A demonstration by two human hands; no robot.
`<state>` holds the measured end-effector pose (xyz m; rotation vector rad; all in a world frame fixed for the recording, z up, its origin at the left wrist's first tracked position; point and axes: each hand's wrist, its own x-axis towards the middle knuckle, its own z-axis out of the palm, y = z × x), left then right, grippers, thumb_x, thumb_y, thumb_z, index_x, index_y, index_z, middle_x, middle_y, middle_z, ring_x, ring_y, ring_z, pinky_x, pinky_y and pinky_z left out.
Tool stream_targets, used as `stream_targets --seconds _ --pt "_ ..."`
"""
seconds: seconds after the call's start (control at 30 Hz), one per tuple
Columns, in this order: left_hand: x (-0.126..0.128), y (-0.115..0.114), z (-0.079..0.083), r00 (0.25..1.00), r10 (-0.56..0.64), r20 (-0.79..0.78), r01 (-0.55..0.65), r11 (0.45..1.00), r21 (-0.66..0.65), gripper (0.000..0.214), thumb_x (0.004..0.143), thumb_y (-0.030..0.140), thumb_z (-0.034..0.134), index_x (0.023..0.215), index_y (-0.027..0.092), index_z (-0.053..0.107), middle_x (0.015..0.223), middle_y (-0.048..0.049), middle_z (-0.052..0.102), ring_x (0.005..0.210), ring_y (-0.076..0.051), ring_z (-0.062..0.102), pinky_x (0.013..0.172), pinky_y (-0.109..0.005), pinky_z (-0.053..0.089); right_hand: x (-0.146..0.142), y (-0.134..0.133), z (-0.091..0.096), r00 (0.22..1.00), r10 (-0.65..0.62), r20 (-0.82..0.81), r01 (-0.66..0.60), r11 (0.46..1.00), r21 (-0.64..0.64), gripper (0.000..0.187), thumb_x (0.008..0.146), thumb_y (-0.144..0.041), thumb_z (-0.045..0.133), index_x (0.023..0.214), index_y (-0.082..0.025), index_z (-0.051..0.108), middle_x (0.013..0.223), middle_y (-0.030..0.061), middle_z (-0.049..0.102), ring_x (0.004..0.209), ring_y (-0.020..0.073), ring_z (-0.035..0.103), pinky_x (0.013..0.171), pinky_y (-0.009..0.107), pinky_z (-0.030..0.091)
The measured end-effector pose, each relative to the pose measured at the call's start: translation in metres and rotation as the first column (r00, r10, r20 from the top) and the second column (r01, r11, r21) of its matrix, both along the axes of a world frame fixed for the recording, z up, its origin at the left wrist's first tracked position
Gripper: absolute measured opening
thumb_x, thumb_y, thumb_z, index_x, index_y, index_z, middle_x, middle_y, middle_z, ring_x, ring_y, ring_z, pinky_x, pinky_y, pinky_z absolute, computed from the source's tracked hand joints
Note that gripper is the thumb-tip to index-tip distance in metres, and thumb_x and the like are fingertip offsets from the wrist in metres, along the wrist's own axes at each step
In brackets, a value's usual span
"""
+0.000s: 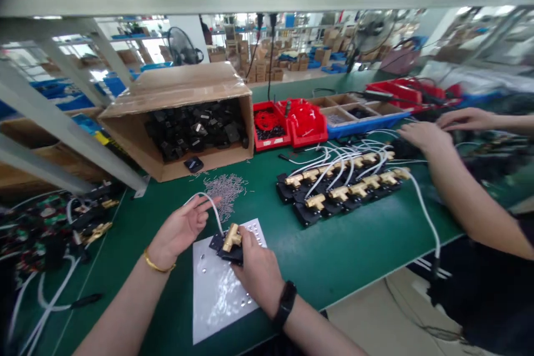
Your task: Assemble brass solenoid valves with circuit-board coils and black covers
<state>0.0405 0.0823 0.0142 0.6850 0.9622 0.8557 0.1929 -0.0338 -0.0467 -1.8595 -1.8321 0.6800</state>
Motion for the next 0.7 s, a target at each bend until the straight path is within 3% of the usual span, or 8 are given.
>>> stream_targets --seconds 0.07,0.13,0.2,0.3,0.4,0.47,0.57,0.7 --pt "0.015 -0.001 0.009 0.99 0.124 -0.071 -0.111 0.98 0.167 0.015 0.082 0.025 0.055 0.093 0.015 0.054 0.074 -0.0016 0.06 0.045 -0.002 0.041 0.042 -0.011 0.031 0.0 0.0 0.003 0.999 -0.013 -0.034 0.014 1.0 0.02 0.067 0.068 -0.015 0.057 0.13 -0.02 0.033 0.123 0.0085 0.055 0.103 0.0268 0.058 0.081 0.035 0.049" --pt "0.032 -0.01 0.019 0.959 0.215 -0.186 -0.131 0.914 0.383 0.028 0.081 0.03 0.058 0.106 0.017 0.056 0.063 0.0038 0.052 0.044 -0.003 0.035 0.039 -0.011 0.025 0.001 -0.002 0.008 0.996 -0.023 -0.081 0.027 0.998 0.056 0.066 0.064 -0.015 0.057 0.127 -0.021 0.037 0.12 0.007 0.056 0.102 0.0268 0.058 0.082 0.035 0.049" --pt "0.05 -0.024 0.033 0.927 0.188 -0.325 0.018 0.843 0.537 0.039 0.081 0.037 0.057 0.114 0.018 0.055 0.059 0.0056 0.047 0.044 -0.004 0.032 0.038 -0.013 0.023 0.005 -0.007 0.013 0.99 -0.048 -0.133 0.062 0.993 0.102 0.065 0.062 -0.016 0.058 0.124 -0.022 0.041 0.116 0.0057 0.058 0.099 0.0267 0.059 0.082 0.035 0.049" --pt "0.084 -0.045 0.062 0.866 0.1 -0.491 0.291 0.698 0.654 0.04 0.082 0.04 0.053 0.116 0.019 0.057 0.06 0.0047 0.048 0.046 -0.006 0.035 0.041 -0.017 0.027 0.021 -0.017 0.021 0.966 -0.131 -0.221 0.176 0.964 0.198 0.066 0.061 -0.017 0.058 0.125 -0.023 0.039 0.114 0.0045 0.059 0.097 0.0244 0.06 0.081 0.033 0.05" --pt "0.127 -0.058 0.089 0.867 0.019 -0.497 0.39 0.594 0.704 0.034 0.085 0.035 0.049 0.112 0.019 0.06 0.06 0.0039 0.049 0.047 -0.007 0.039 0.043 -0.018 0.031 0.056 -0.03 0.025 0.919 -0.272 -0.286 0.351 0.895 0.277 0.068 0.065 -0.016 0.057 0.129 -0.025 0.034 0.116 0.0035 0.058 0.101 0.0222 0.059 0.084 0.033 0.05" --pt "0.154 -0.06 0.095 0.9 -0.049 -0.433 0.377 0.587 0.716 0.031 0.085 0.033 0.047 0.109 0.017 0.059 0.06 0.0037 0.049 0.046 -0.007 0.04 0.043 -0.018 0.032 0.085 -0.039 0.025 0.881 -0.366 -0.298 0.452 0.838 0.306 0.066 0.068 -0.018 0.057 0.129 -0.024 0.033 0.12 0.0042 0.057 0.104 0.0222 0.058 0.086 0.034 0.049" --pt "0.179 -0.056 0.082 0.95 -0.114 -0.292 0.295 0.637 0.712 0.029 0.085 0.034 0.048 0.106 0.015 0.055 0.06 0.0038 0.051 0.043 -0.006 0.039 0.04 -0.017 0.031 0.122 -0.055 0.022 0.848 -0.442 -0.294 0.523 0.787 0.327 0.063 0.07 -0.02 0.058 0.129 -0.023 0.033 0.126 0.0059 0.053 0.111 0.0221 0.054 0.091 0.035 0.047" --pt "0.186 -0.045 0.049 0.971 -0.105 -0.215 0.225 0.706 0.672 0.031 0.084 0.034 0.05 0.107 0.014 0.052 0.061 0.0036 0.053 0.042 -0.005 0.04 0.038 -0.015 0.031 0.131 -0.069 0.009 0.874 -0.41 -0.26 0.472 0.843 0.259 0.067 0.069 -0.021 0.061 0.13 -0.021 0.032 0.128 0.0063 0.052 0.115 0.0217 0.051 0.096 0.036 0.044"
